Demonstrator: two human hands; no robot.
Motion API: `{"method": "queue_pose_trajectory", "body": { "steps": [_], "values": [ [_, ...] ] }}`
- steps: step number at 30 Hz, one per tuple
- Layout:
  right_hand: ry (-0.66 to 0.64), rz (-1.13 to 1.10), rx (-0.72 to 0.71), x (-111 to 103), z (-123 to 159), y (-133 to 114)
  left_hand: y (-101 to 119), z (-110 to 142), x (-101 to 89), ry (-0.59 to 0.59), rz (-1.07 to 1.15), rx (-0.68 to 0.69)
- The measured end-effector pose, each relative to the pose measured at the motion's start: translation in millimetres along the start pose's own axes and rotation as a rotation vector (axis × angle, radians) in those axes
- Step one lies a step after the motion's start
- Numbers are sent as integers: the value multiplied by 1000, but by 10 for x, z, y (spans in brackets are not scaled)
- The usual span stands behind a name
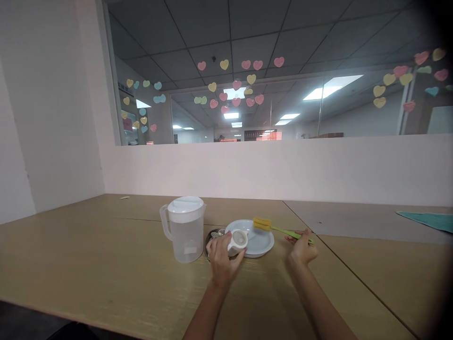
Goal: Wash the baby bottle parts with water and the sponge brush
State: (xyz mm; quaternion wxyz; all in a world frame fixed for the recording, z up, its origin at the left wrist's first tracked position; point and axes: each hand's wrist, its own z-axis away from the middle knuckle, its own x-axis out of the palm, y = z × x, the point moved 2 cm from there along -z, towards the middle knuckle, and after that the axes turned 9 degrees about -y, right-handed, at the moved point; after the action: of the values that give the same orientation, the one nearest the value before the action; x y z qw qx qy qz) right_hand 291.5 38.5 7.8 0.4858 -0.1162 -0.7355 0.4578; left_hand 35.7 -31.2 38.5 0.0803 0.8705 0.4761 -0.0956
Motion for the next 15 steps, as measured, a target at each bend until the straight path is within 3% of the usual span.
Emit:
{"method": "queue_pose_trajectory", "body": {
  "steps": [5, 11, 15],
  "values": [
    [11, -104, 88, 6, -99, 67, 41, 90, 47, 27, 231, 93],
    [33, -103, 183, -113, -224, 255, 259, 154, 105, -61, 411, 292],
    [7, -97, 236, -119, -225, 346, 339, 168, 139, -172, 463, 328]
  ]
}}
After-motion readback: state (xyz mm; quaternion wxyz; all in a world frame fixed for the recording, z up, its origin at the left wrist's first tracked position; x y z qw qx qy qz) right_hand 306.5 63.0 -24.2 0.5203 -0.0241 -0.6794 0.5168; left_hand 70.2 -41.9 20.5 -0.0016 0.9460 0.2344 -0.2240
